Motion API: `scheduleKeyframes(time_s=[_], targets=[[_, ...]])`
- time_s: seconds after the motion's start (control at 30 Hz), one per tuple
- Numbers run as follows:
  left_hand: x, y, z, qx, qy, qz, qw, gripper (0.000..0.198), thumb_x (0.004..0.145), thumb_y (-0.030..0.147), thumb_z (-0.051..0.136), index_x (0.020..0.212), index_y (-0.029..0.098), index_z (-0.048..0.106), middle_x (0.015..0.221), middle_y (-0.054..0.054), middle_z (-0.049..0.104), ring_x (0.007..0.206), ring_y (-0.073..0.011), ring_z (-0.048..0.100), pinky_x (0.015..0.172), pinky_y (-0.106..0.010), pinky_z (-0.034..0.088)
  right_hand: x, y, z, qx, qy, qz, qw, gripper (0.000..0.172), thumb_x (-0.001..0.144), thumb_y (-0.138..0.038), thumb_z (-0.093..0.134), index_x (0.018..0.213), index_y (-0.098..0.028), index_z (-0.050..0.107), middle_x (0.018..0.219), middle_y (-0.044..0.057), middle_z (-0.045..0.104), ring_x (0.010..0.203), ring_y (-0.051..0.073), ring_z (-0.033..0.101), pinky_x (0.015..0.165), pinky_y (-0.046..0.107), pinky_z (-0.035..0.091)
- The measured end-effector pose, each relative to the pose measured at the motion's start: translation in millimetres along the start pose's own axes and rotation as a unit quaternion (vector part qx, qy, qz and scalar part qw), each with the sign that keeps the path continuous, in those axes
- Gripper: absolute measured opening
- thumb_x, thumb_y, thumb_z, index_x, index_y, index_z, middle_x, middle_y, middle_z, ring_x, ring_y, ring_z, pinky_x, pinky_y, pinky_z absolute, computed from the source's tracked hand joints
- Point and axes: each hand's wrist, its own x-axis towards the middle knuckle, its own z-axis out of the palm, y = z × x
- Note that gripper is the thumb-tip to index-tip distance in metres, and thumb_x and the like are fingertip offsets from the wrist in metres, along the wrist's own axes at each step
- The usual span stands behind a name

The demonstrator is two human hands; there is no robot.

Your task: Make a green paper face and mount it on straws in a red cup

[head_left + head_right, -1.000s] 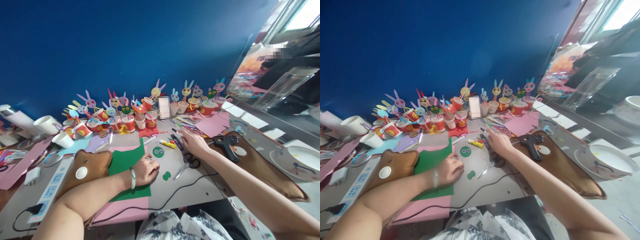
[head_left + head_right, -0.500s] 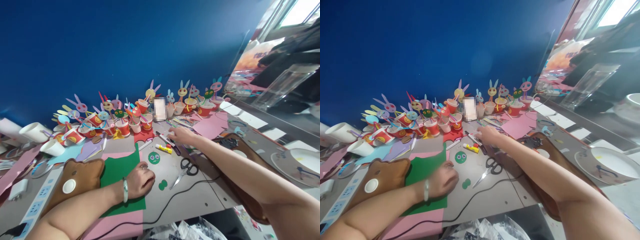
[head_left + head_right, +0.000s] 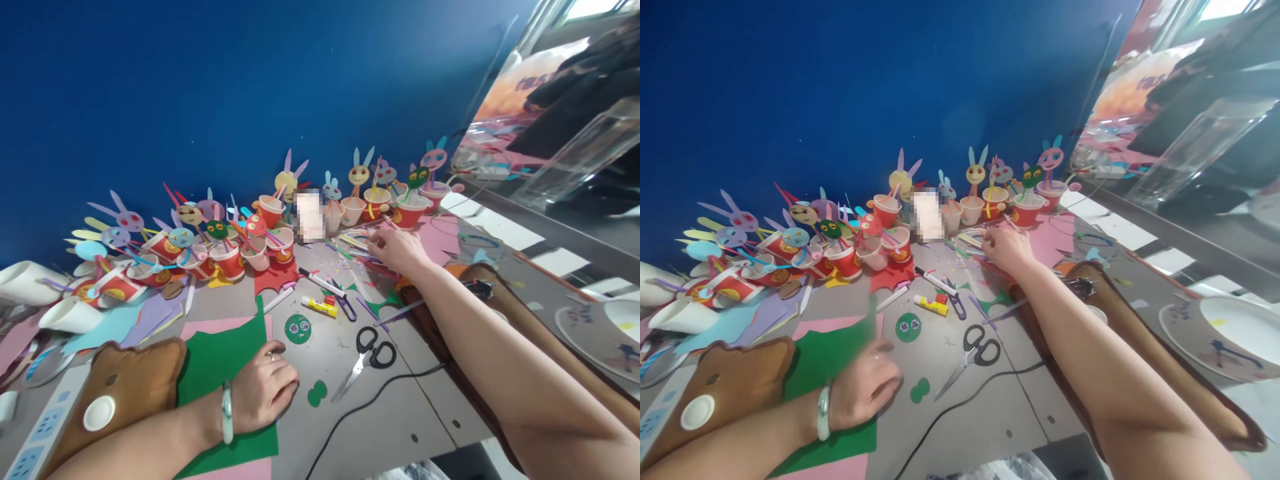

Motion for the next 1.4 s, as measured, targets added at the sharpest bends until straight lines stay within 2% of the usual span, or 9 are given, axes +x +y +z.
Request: scheduleKeyframes(time_s=[0.1,0.27,0.47,0.73,0.93,1.1,1.23,1.4], targets=[[-1,0,0.0,-0.004,-0.008,-0.004,1.000,0.016,0.094,0.013,0.041,0.086,0.021,0.052,0.068,0.003,0.057,0.064,-0.0130,0.052,0.101,-0.035,0.043,2,1,6,-0.050,-0.058,-0.011,0.997,0.036,0.086,-0.030,0.049,0.113,-0.020,0.071,0.108,0.013,0.074,0.102,0.031,0.065,0.089,0.044,0.041],[-1,1,-1.6,-0.007,-0.006,0.003,1.000,0.015,0.094,0.013,0.042,0.087,0.020,0.053,0.068,0.003,0.058,0.064,-0.0126,0.053,0.102,-0.035,0.043,4,-3,22,-0.066,-0.081,-0.038,0.994,0.041,0.089,-0.025,0.046,0.124,-0.019,0.065,0.122,0.016,0.069,0.114,0.032,0.060,0.096,0.043,0.038],[-1,1,-2.0,-0.005,-0.003,0.015,1.000,0.014,0.093,0.013,0.043,0.088,0.020,0.054,0.069,0.003,0.059,0.065,-0.0128,0.054,0.102,-0.035,0.043,5,-9,27,-0.075,-0.088,-0.047,0.992,0.033,0.089,-0.019,0.044,0.111,-0.017,0.068,0.105,0.015,0.075,0.100,0.029,0.066,0.098,0.043,0.036],[-2,-1,-1.4,-0.001,-0.003,0.020,1.000,0.012,0.093,0.015,0.045,0.087,0.020,0.053,0.069,0.003,0.059,0.065,-0.0127,0.055,0.100,-0.035,0.044,6,-11,26,-0.068,-0.098,-0.068,0.991,0.025,0.086,-0.024,0.052,0.099,-0.014,0.072,0.101,0.017,0.075,0.095,0.028,0.067,0.082,0.034,0.042],[-4,-3,1.2,0.004,-0.003,0.031,1.000,0.012,0.092,0.014,0.045,0.086,0.020,0.053,0.069,0.002,0.059,0.066,-0.0127,0.054,0.101,-0.034,0.043,5,-13,19,-0.045,-0.046,-0.063,0.996,0.031,0.093,-0.031,0.044,0.095,-0.017,0.071,0.094,0.012,0.075,0.093,0.025,0.066,0.090,0.036,0.039],[-4,-4,2.4,0.008,-0.002,0.036,0.999,0.013,0.092,0.015,0.044,0.085,0.020,0.053,0.070,0.002,0.060,0.066,-0.0130,0.055,0.100,-0.034,0.044,3,-15,3,-0.016,-0.016,-0.050,0.998,0.041,0.098,-0.035,0.033,0.096,-0.016,0.070,0.080,0.009,0.073,0.082,0.022,0.065,0.078,0.030,0.041],[-3,-3,1.9,0.005,-0.013,0.029,0.999,0.014,0.093,0.015,0.043,0.086,0.020,0.053,0.069,0.001,0.060,0.066,-0.0132,0.055,0.099,-0.035,0.045,3,-15,5,-0.018,-0.045,-0.037,0.998,0.037,0.097,-0.029,0.035,0.105,-0.015,0.068,0.095,0.013,0.074,0.086,0.023,0.067,0.071,0.029,0.042],[-4,-3,1.7,0.000,-0.014,0.018,1.000,0.012,0.093,0.017,0.044,0.087,0.021,0.054,0.069,0.002,0.059,0.066,-0.0134,0.054,0.100,-0.036,0.045,4,-16,17,-0.034,-0.095,-0.027,0.995,0.035,0.096,-0.028,0.040,0.113,-0.013,0.066,0.110,0.018,0.072,0.099,0.028,0.068,0.078,0.032,0.045]])
